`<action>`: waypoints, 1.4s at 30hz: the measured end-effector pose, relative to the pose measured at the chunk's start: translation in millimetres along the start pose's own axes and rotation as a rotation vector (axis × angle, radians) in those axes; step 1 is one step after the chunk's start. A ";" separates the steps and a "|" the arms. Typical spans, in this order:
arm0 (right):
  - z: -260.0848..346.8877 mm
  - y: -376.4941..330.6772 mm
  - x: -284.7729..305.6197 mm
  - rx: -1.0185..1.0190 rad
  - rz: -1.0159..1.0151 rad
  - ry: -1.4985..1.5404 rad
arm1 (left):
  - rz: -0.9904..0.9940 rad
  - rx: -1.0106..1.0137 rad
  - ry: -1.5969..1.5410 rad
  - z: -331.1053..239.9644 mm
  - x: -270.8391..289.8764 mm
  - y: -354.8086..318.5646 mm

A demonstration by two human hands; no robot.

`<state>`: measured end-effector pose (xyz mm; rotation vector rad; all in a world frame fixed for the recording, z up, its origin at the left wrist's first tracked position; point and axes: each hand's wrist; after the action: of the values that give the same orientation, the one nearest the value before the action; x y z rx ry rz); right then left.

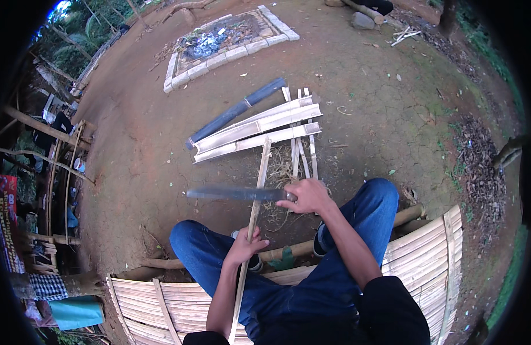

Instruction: The person shaves thin strips from a long bamboo stick using a machete while sitting on a bamboo platform. The person repeatedly runs the blade along the stick to smooth the surface, causing bamboo shavings to fall to the ground.

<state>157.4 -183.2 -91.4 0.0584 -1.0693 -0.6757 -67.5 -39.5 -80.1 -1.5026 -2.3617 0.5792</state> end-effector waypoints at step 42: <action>-21.0 1.2 -12.4 -0.335 -0.024 -0.049 | 0.052 0.096 -0.114 15.9 -6.9 -9.2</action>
<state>171.5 -181.3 -111.2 -0.2353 -0.9907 -0.8740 -78.9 -52.1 -89.8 -1.5303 -2.3472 0.7994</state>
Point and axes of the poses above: each hand's wrist, its own y-axis towards the middle knuckle, its own x-axis out of the back of the hand, z = x × y, and after that the axes turned 11 degrees about -z, right-handed
